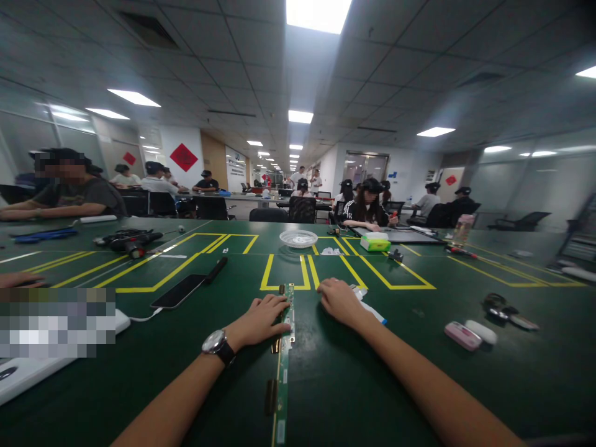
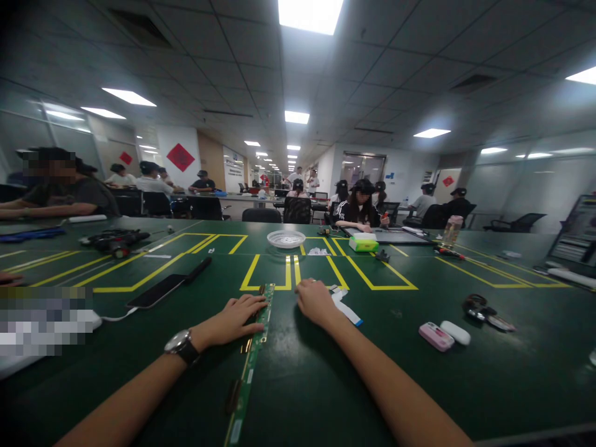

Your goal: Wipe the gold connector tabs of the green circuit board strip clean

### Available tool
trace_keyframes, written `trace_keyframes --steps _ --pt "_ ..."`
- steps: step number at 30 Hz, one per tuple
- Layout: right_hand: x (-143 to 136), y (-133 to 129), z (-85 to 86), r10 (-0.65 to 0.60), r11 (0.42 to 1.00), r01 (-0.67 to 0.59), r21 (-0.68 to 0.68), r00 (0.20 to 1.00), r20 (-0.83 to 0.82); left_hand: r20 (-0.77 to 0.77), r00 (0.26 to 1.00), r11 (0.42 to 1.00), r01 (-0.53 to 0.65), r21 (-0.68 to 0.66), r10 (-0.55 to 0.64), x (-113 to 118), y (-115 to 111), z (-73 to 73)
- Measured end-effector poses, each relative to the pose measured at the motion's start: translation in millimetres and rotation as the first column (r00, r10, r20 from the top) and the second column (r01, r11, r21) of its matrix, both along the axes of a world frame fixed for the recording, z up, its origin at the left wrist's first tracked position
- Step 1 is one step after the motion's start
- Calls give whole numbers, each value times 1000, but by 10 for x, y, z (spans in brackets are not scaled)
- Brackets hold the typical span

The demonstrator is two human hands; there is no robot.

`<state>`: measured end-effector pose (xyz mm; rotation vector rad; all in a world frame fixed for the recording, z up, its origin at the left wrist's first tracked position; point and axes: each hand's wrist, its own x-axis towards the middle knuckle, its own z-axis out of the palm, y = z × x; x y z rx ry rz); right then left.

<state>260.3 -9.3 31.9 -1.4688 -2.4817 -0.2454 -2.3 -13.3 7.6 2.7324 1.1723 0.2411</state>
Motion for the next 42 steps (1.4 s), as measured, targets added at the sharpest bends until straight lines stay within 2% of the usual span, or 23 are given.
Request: trace_keyframes --steps 2,3,4,6,9,12,15,18,25,33,42 --pt "210 95 25 -299 954 299 3 954 25 4 1000 1000 -10 23 10 -9 12 -18" --pt "298 125 28 -385 922 386 -13 922 37 5 1000 999 -15 32 15 -12 18 -29" --pt "365 143 24 -433 900 435 -31 900 47 4 1000 999 -19 38 19 -15 25 -38" --pt "421 152 -4 -442 893 446 -63 895 64 5 1000 999 -23 47 23 -19 33 -51" --pt "309 120 -71 -366 925 372 -82 927 78 7 1000 999 -19 46 19 -20 30 -45" --pt "78 63 -127 -234 965 242 -100 969 80 2 1000 999 -23 31 23 -15 19 -26" --pt "-124 -3 -167 7 993 -7 -117 1000 4 -7 999 999 -33 20 33 -7 11 -15" --pt "-238 -59 -207 196 974 -207 -95 974 -112 -5 1000 999 -31 23 31 -5 9 -18" --pt "-294 -120 -236 262 955 -285 -78 939 -222 -3 999 999 -37 3 37 -8 8 -21" --pt "-264 -120 -208 358 921 -383 -75 904 -233 -14 999 999 -34 8 34 -8 13 -19" --pt "-275 -134 -209 407 899 -432 -70 884 -230 -22 999 999 -39 9 40 -2 22 -43"
